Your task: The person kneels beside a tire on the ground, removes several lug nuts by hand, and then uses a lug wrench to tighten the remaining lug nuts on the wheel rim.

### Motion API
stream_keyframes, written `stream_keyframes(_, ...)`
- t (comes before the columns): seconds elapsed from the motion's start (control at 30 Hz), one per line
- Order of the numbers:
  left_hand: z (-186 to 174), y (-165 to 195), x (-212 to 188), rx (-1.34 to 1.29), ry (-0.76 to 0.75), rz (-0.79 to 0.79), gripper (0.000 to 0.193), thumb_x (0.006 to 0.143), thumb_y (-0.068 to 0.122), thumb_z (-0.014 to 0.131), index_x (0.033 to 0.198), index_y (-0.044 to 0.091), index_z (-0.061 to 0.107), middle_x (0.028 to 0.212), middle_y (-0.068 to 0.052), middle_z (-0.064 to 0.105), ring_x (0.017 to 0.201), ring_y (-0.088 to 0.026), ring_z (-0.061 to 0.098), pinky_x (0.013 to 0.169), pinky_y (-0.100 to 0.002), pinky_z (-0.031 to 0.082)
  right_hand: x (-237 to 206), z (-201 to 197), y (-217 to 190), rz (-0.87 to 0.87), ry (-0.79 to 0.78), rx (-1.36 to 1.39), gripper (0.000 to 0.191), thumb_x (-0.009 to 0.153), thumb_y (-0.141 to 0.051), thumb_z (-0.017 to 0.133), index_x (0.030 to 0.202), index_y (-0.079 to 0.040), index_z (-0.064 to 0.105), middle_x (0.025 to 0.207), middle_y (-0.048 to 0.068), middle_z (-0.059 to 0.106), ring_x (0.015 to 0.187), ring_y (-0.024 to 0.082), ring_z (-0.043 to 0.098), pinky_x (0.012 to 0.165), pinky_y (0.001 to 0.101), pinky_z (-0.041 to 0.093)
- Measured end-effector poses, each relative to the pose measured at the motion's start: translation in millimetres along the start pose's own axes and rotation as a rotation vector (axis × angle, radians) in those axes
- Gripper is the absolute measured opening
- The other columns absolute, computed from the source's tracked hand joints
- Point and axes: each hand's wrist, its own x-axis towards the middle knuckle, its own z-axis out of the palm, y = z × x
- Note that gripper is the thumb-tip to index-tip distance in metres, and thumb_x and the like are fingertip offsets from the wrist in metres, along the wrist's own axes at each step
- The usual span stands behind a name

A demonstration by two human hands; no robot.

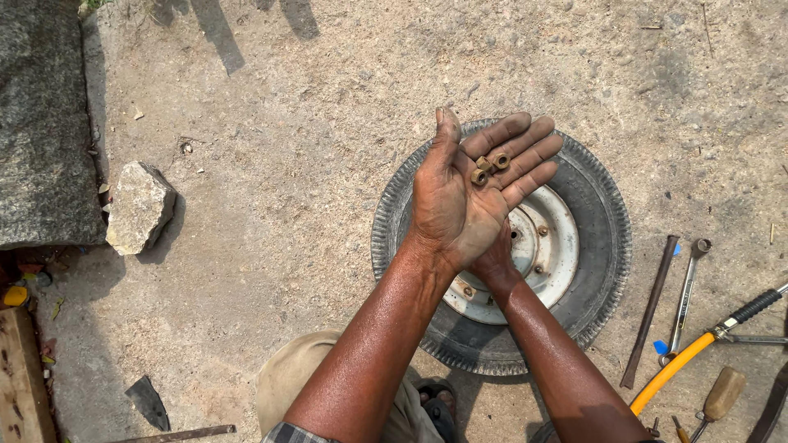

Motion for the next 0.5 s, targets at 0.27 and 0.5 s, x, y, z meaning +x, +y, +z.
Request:
stream_keyframes(0.27, 1.0, -0.9, -0.2, 0.017, 0.03, -0.006, 0.089, 0.106, 0.063, 0.028, 0.15, -0.015, 0.033, 0.148, -0.039, 0.044, 0.141, -0.048, 0.046, 0.118, -0.056, 0.044, -0.5, 0.4, 0.6, 0.001, 0.003, 0.006, 0.074, 0.087, -0.039, 0.078, 0.147, -0.008, 0.048, 0.142, 0.015, 0.057, 0.135, 0.033, 0.054, 0.111, 0.0486, 0.044)
stream_keyframes(0.5, 1.3, 0.1, -1.6, 0.02, 0.025, -0.004, 0.091, 0.107, 0.063, 0.028, 0.151, -0.016, 0.03, 0.149, -0.041, 0.042, 0.141, -0.047, 0.046, 0.118, -0.055, 0.044, 2.1, -2.1, -4.3, 0.006, 0.0, 0.02, 0.077, 0.087, -0.039, 0.078, 0.149, -0.009, 0.045, 0.145, 0.015, 0.055, 0.137, 0.033, 0.052, 0.112, 0.0486, 0.043)
